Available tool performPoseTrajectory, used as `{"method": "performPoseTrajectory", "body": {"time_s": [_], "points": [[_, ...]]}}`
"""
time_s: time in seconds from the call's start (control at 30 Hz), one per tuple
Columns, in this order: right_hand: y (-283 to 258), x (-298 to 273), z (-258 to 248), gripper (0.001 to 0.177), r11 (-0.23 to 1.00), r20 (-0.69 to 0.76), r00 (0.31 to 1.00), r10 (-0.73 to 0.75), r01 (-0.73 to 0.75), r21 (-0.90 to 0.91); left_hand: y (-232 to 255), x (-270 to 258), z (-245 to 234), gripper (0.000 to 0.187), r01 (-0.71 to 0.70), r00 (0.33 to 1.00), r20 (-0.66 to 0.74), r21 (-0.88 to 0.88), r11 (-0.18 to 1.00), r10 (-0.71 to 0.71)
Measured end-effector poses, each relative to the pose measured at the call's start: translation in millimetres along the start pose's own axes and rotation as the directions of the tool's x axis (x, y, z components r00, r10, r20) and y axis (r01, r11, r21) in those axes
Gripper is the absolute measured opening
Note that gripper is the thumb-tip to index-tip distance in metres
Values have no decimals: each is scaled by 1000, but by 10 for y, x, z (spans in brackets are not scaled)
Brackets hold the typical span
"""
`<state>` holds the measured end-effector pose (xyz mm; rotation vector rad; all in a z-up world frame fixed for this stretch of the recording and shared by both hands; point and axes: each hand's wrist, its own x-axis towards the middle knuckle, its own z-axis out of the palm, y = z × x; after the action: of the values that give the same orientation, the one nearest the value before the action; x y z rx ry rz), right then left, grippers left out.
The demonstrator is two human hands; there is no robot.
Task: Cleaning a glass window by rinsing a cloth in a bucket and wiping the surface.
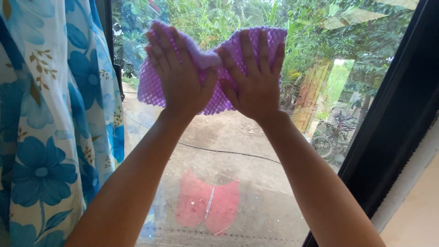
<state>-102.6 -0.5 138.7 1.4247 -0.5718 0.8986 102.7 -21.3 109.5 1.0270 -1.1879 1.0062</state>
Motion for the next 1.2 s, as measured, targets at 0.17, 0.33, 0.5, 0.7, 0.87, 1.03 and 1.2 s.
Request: {"method": "performPoseTrajectory", "body": {"time_s": [0.17, 0.33, 0.5, 0.7, 0.87, 1.03, 1.2], "points": [[672, -303, -47, 82, 990, 90, 989, 119, -124, 59, 772, 343, 235, 107, -76, 993, -107, -166, 983, 59], [1171, -708, -369, 88, 959, 135, 954, 267, -277, 58, 1539, 536, 228, 110, -65, 987, -158, -268, 961, 23], [1308, -932, -388, 84, 919, 139, 913, 383, -392, 37, 1793, 558, 7, 111, -80, 989, 105, -236, 968, 108], [1136, -621, -287, 79, 945, 115, 938, 326, -326, -16, 1310, 635, 31, 113, -64, 989, 119, -206, 976, 89], [725, -56, -80, 80, 966, 55, 964, 259, -259, -3, 551, 654, 79, 99, -12, 1000, -10, -146, 989, 10], [242, 382, -52, 81, 980, 100, 976, 195, -197, 11, -2, 539, -61, 103, 136, 986, -82, -100, 986, -144], [243, 372, -92, 72, 988, 46, 995, 83, -88, 128, 53, 487, -121, 96, 132, 985, -104, -59, 989, -138]]}}
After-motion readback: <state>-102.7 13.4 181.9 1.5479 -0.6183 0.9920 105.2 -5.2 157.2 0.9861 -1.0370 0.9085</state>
